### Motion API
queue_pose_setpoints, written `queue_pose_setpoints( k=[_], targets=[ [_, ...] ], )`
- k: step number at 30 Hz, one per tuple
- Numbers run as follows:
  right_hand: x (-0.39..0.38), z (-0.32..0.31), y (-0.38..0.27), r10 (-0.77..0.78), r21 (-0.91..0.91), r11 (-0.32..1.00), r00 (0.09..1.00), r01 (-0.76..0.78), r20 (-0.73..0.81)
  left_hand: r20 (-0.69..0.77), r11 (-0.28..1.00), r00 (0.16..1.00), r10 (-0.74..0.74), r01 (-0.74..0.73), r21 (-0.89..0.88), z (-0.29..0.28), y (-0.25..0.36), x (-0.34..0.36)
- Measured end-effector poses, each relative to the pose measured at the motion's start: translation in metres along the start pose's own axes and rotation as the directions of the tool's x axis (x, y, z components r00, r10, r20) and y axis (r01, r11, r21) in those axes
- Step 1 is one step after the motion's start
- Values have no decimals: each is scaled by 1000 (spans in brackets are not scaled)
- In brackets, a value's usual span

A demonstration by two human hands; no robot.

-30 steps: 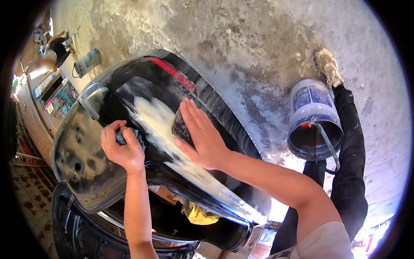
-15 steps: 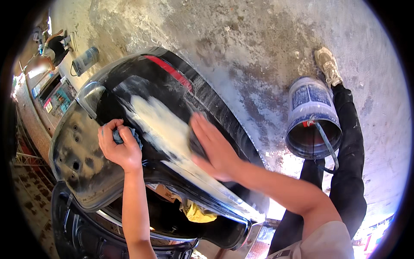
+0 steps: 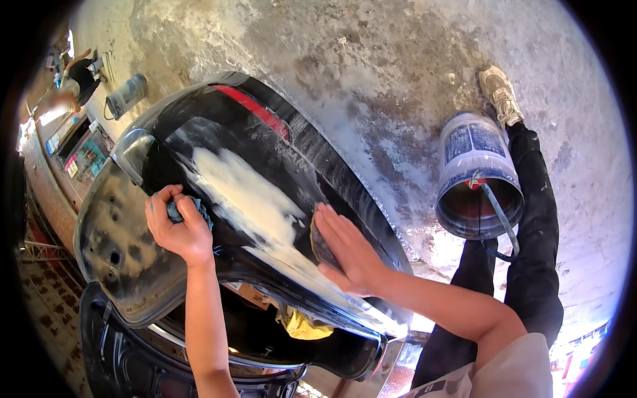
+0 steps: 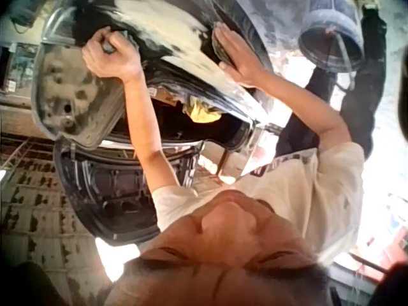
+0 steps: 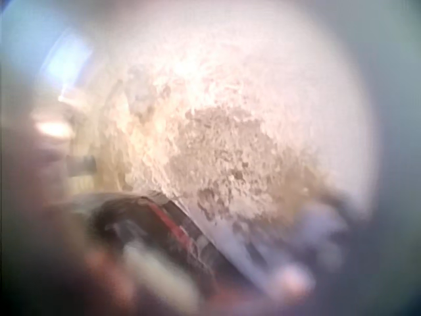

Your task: The person applies a thick white body filler to a black car bumper using a putty knife. They spread the material across the surface, smoothing it out with the tool and their hand, and occasionally wipe the tool with a cloth.

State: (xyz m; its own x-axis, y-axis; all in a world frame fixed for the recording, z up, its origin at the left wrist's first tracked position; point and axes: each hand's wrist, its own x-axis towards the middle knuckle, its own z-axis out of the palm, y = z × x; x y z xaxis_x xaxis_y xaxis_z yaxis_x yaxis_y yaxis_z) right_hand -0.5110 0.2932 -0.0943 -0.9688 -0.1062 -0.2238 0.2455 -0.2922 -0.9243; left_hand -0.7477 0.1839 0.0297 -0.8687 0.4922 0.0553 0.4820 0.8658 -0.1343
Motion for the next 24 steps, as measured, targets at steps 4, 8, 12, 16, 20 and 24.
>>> queue_pose_setpoints(
  k=[4, 8, 12, 16, 20, 24],
  targets=[
    [10, 7, 12, 25, -76, 997, 1000, -26, -12, 2, 997, 1000, 22, -22, 77, -1, 0, 1],
    [24, 10, 14, 45, -85, 995, 999, -46, -14, 19, 998, 1000, 3, -4, 63, -2, -1, -1],
    [-18, 13, -2, 74, 0, 997, 997, -74, 23, 7, 998, 1000, 14, -15, 55, -1, -2, 1],
    [12, 5, -12, 19, -42, 999, 1000, -20, -23, -25, 996, 999, 40, -38, 84, -1, -2, 1],
    [83, -4, -17, -121, -107, 988, 989, 111, -86, -6, 996, 1000, 14, -14, 92, 0, -3, -2],
    [57, -4, -27, -47, -174, 983, 996, 60, 76, -39, 986, 998, 57, -50, 162, 3, -5, -1]
  ],
)
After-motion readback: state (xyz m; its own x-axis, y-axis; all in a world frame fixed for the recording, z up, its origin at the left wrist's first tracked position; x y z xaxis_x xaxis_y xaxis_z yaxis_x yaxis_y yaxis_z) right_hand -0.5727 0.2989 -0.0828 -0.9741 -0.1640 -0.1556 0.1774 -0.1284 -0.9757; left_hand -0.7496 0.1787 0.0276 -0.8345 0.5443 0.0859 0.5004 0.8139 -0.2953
